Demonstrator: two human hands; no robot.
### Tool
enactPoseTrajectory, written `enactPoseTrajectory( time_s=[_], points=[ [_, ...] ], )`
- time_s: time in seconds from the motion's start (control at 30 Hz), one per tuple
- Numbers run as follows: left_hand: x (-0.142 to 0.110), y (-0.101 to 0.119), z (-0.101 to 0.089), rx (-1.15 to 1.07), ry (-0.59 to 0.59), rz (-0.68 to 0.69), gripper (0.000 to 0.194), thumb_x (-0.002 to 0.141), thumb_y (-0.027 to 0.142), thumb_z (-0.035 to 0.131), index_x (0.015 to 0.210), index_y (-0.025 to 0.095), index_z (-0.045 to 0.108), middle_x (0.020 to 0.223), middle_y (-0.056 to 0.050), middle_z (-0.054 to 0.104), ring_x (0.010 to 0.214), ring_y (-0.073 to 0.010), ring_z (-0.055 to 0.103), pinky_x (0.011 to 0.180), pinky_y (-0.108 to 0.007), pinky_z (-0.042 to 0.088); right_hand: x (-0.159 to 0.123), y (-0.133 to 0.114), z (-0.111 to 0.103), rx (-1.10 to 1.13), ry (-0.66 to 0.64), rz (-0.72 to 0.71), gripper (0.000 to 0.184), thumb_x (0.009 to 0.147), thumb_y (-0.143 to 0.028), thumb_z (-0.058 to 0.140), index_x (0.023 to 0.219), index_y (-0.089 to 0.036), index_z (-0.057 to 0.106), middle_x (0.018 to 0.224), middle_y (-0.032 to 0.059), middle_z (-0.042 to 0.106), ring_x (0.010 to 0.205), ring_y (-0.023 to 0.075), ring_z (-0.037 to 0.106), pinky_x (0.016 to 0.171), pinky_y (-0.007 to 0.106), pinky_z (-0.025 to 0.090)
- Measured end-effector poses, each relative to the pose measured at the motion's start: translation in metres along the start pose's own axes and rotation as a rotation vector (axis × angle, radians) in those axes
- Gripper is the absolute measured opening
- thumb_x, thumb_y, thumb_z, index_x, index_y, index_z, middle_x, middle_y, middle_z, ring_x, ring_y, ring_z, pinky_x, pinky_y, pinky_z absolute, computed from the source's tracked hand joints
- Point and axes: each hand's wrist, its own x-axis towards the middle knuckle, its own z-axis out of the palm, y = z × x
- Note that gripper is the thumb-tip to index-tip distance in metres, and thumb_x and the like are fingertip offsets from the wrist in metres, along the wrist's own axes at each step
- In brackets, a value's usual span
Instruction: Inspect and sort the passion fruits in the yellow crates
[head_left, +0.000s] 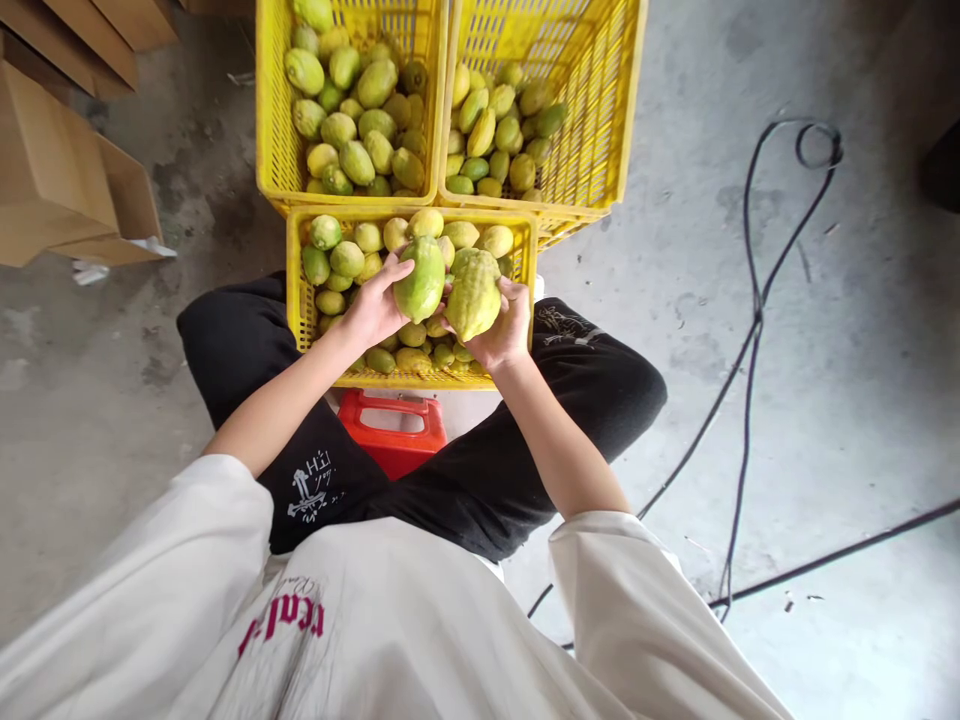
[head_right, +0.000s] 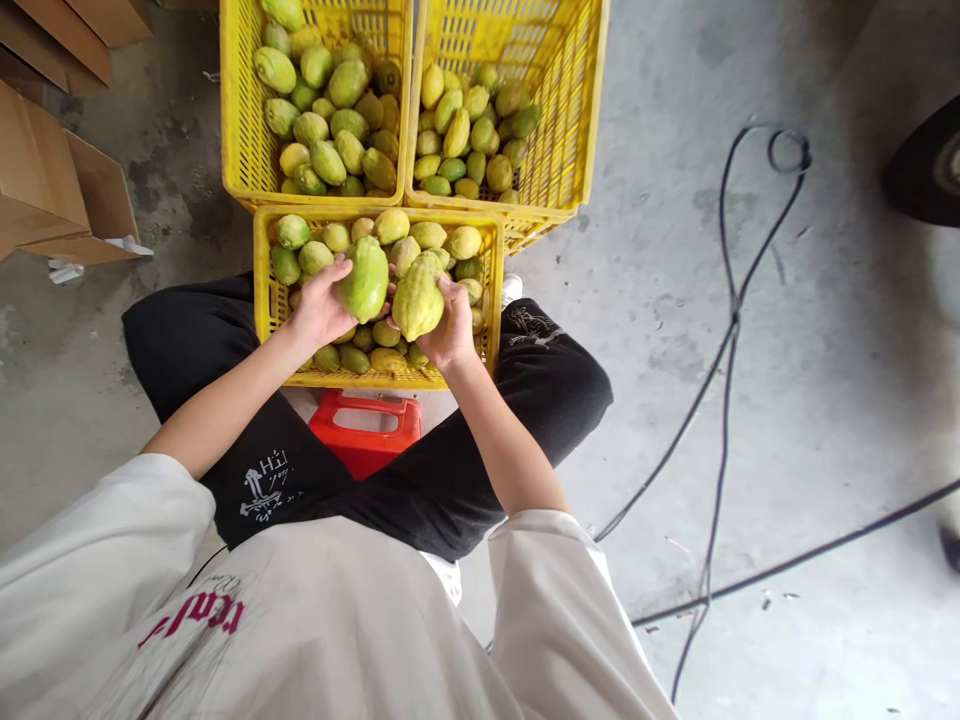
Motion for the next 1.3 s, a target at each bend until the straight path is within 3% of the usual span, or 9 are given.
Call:
enactPoseTrajectory(
  time_s=[0.13, 0.23, 0.33, 0.4, 0.7, 0.87, 1.07, 1.23, 1.3],
  points=[
    [-0.002, 0.003, 0.002, -0.001, -0.012, -0.03, 0.066, 0.1, 0.041, 0.074, 0.165, 0.04, 0.065, 0.112, -0.002, 0.094, 0.145, -0.0404, 0.081, 0.116, -0.065, 0.071, -0.002, -0.003, 0.002, -0.017, 0.015, 0.025, 0.067, 0.077, -0.092, 0.088, 0.111, -0.036, 0.073, 0.113, 0.0112, 0.086, 0.138, 0.047, 0.078, 0.092, 0.063, 0.076],
    [-0.005, 0.005, 0.008, 0.008, -0.006, -0.06, 0.056, 0.106, 0.037, 0.068, 0.162, 0.036, 0.067, 0.107, -0.003, 0.093, 0.142, -0.038, 0.081, 0.119, -0.064, 0.068, -0.003, -0.004, 0.002, -0.004, 0.011, 0.032, 0.062, 0.08, -0.087, 0.088, 0.111, -0.036, 0.071, 0.111, 0.0102, 0.085, 0.136, 0.0449, 0.079, 0.091, 0.061, 0.077],
    [-0.006, 0.003, 0.011, 0.056, 0.002, -0.07, 0.043, 0.109, 0.048, 0.074, 0.148, 0.028, 0.075, 0.101, -0.008, 0.09, 0.138, -0.0421, 0.082, 0.112, -0.061, 0.071, -0.002, -0.003, 0.0, 0.026, -0.02, 0.04, 0.06, 0.081, -0.085, 0.091, 0.11, -0.036, 0.07, 0.107, 0.009, 0.084, 0.136, 0.0439, 0.079, 0.093, 0.059, 0.077],
    [-0.005, 0.0, 0.01, 0.084, 0.006, -0.053, 0.046, 0.107, 0.058, 0.079, 0.14, 0.026, 0.078, 0.099, -0.01, 0.089, 0.135, -0.0442, 0.083, 0.104, -0.059, 0.073, -0.001, -0.002, 0.0, 0.042, -0.033, 0.044, 0.06, 0.081, -0.084, 0.091, 0.109, -0.035, 0.069, 0.105, 0.0092, 0.084, 0.137, 0.0433, 0.079, 0.096, 0.059, 0.075],
    [0.0, -0.005, 0.0, 0.124, 0.02, -0.013, 0.054, 0.096, 0.065, 0.089, 0.139, 0.032, 0.082, 0.102, -0.008, 0.09, 0.125, -0.0435, 0.085, 0.087, -0.054, 0.076, 0.002, 0.001, 0.003, 0.09, 0.016, 0.036, 0.061, 0.083, -0.089, 0.091, 0.106, -0.037, 0.07, 0.103, 0.0095, 0.083, 0.135, 0.0447, 0.078, 0.101, 0.067, 0.074],
    [-0.002, -0.004, 0.004, 0.081, 0.065, -0.043, 0.042, 0.105, 0.062, 0.079, 0.131, 0.03, 0.083, 0.094, -0.007, 0.088, 0.121, -0.0394, 0.087, 0.09, -0.05, 0.075, 0.005, 0.002, 0.004, 0.061, 0.034, 0.033, 0.068, 0.088, -0.098, 0.081, 0.113, -0.036, 0.071, 0.105, 0.0105, 0.083, 0.139, 0.0461, 0.076, 0.104, 0.068, 0.07],
    [-0.005, 0.003, 0.013, -0.068, 0.134, -0.113, 0.029, 0.111, 0.054, 0.072, 0.123, 0.029, 0.082, 0.088, -0.006, 0.086, 0.116, -0.0376, 0.087, 0.093, -0.05, 0.076, 0.001, -0.002, 0.007, 0.001, 0.079, -0.001, 0.068, 0.078, -0.097, 0.08, 0.109, -0.036, 0.074, 0.107, 0.0097, 0.086, 0.133, 0.0469, 0.081, 0.096, 0.064, 0.075],
    [-0.01, 0.017, 0.022, -0.126, 0.133, -0.132, 0.05, 0.122, 0.034, 0.03, 0.122, 0.021, 0.079, 0.087, -0.008, 0.083, 0.083, -0.026, 0.085, 0.068, -0.036, 0.071, 0.0, -0.004, 0.005, 0.058, 0.072, 0.015, 0.059, 0.083, -0.082, 0.076, 0.116, -0.033, 0.076, 0.104, 0.0111, 0.085, 0.132, 0.047, 0.082, 0.095, 0.063, 0.075],
    [-0.009, 0.016, 0.02, -0.109, 0.131, -0.107, 0.049, 0.12, 0.034, 0.03, 0.125, 0.02, 0.078, 0.089, -0.007, 0.083, 0.084, -0.0261, 0.085, 0.069, -0.037, 0.071, 0.002, -0.003, 0.004, 0.108, 0.065, 0.013, 0.056, 0.085, -0.078, 0.075, 0.118, -0.033, 0.077, 0.103, 0.0103, 0.085, 0.13, 0.0473, 0.083, 0.095, 0.063, 0.076]
  ],
)
